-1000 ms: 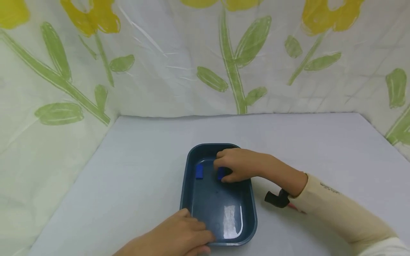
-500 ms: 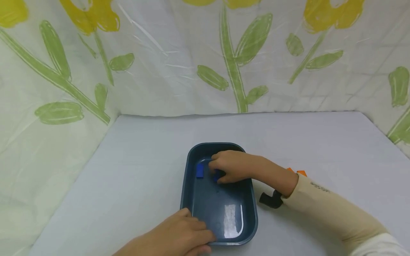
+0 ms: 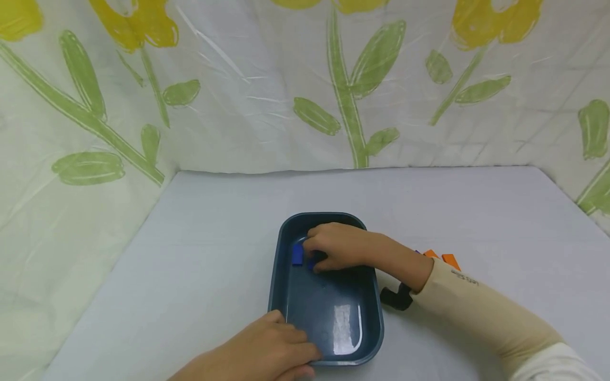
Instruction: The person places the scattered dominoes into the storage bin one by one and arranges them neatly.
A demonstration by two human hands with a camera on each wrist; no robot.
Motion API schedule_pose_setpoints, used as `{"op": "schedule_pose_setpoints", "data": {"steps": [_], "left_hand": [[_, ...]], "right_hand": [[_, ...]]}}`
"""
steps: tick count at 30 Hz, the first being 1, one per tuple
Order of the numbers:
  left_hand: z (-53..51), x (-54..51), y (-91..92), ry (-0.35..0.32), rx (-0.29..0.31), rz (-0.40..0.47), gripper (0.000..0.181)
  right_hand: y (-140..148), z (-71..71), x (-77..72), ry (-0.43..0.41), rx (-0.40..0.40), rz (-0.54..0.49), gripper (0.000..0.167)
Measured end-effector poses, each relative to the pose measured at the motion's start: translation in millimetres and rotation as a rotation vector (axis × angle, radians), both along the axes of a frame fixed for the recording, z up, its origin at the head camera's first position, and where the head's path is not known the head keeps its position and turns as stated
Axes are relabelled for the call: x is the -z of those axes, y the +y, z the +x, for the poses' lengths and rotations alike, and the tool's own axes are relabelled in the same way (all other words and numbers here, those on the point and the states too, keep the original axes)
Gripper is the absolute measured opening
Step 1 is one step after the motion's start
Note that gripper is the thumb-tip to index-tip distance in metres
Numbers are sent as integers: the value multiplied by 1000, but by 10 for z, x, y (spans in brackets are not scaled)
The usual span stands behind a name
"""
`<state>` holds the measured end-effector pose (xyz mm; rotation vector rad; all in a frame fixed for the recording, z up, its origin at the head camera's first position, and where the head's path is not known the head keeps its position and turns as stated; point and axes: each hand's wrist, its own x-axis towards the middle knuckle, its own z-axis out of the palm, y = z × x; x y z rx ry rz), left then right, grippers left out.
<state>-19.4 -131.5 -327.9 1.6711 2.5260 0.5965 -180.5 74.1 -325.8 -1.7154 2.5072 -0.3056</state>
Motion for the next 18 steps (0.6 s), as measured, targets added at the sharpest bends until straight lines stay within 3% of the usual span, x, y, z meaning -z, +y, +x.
{"op": "schedule_pose_setpoints", "data": {"steps": [18], "left_hand": [[-6,-38,0,-55,-9,-45,23]], "right_hand": [[-62,-62,78,15,28,-49,23]]}}
